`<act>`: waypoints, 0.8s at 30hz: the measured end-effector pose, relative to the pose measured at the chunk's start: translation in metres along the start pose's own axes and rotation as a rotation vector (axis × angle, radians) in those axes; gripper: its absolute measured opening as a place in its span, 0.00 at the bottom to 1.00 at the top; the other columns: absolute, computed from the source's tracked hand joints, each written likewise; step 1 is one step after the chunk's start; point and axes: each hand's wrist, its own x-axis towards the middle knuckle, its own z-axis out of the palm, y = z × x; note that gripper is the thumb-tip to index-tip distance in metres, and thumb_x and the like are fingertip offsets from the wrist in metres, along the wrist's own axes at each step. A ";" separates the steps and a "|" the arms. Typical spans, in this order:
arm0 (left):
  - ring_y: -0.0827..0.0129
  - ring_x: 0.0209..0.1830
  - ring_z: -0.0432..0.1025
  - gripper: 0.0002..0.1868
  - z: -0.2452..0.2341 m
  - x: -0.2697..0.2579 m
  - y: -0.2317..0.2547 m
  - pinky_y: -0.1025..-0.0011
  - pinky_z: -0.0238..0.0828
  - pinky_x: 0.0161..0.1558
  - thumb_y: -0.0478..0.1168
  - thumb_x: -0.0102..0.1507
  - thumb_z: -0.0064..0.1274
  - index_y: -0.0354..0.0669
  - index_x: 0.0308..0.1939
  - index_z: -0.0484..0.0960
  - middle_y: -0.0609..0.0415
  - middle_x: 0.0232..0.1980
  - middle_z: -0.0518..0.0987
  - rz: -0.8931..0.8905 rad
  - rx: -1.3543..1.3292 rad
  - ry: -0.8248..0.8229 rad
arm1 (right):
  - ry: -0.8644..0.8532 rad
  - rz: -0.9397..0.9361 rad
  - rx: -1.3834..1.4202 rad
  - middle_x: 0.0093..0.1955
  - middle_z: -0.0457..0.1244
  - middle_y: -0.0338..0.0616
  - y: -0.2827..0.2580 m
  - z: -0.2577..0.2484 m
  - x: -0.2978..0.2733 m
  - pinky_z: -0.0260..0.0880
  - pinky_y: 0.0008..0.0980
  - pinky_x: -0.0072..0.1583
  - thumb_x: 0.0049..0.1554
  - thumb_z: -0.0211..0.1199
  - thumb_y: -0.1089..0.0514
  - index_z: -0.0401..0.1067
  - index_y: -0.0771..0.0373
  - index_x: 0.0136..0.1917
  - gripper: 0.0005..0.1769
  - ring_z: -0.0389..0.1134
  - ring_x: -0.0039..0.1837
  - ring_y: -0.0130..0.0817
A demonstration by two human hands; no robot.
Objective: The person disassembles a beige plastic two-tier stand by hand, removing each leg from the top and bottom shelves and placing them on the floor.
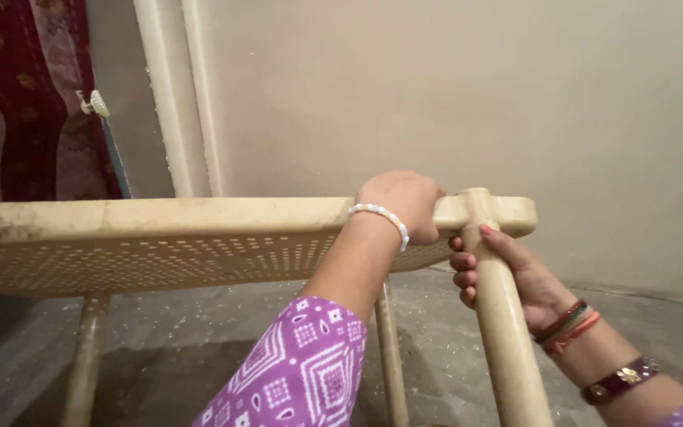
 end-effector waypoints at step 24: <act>0.53 0.82 0.50 0.39 0.043 -0.081 0.047 0.54 0.47 0.79 0.45 0.59 0.56 0.37 0.72 0.63 0.40 0.81 0.55 0.150 -0.266 0.837 | 0.638 -1.168 -0.999 0.27 0.56 0.38 -0.023 -0.036 0.038 0.55 0.31 0.37 0.72 0.52 0.48 0.70 0.69 0.38 0.27 0.55 0.34 0.23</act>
